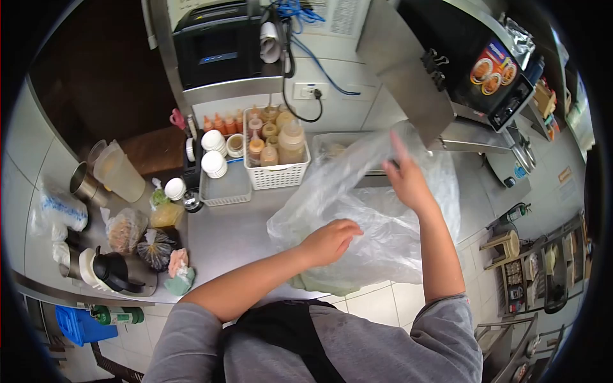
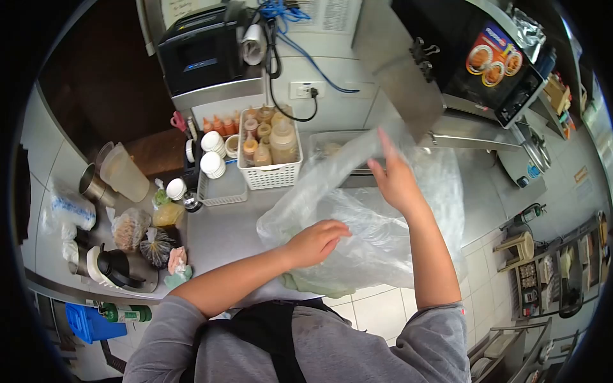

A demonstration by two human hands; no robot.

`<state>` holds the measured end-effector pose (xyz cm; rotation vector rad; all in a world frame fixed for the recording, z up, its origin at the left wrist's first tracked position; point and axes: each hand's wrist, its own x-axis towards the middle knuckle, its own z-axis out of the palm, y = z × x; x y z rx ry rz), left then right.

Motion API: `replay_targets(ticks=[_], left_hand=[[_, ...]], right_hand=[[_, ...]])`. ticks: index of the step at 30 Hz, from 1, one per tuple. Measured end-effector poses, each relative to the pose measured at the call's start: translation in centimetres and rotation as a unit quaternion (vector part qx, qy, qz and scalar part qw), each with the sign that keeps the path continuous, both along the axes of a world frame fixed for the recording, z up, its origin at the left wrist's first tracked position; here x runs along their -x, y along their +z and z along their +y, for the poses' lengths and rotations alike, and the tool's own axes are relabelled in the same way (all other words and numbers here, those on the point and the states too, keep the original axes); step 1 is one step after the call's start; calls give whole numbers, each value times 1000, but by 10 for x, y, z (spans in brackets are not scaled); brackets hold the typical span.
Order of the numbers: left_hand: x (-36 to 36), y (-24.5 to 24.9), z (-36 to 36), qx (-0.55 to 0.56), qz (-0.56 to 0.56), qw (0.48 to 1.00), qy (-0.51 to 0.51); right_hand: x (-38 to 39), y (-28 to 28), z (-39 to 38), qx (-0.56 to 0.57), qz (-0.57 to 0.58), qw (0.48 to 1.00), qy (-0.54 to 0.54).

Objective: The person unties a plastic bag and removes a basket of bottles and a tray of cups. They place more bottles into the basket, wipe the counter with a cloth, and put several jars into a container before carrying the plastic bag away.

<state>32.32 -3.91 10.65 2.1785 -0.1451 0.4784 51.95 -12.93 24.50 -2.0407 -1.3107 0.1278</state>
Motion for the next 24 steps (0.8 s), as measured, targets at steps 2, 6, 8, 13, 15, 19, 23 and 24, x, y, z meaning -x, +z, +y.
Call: replay_targets(ticks=[2, 6, 8, 13, 15, 19, 23, 24], left_hand=[[-53, -21, -3, -12, -6, 1000, 24], [-153, -58, 24, 77, 247, 963, 73], [-181, -93, 54, 108, 388, 904, 145], [-177, -140, 87, 476, 233, 784, 322], [-164, -99, 68, 494, 225, 764, 349], [-149, -53, 57, 319, 317, 857, 252], [-115, -2, 42, 168, 183, 957, 147], [-107, 12, 39, 166, 186, 956, 155]], right_hand=[[7, 38, -3, -108, -164, 980, 35], [29, 72, -18, -163, -146, 972, 88], [20, 67, -38, -158, -188, 967, 67], [-29, -11, -93, 64, -86, 988, 112], [-46, -62, -98, 183, 17, 970, 158], [-177, -199, -70, -65, -184, 978, -79], [-241, -189, -58, -124, -239, 952, -146], [-262, -201, -55, -124, -282, 940, -145]])
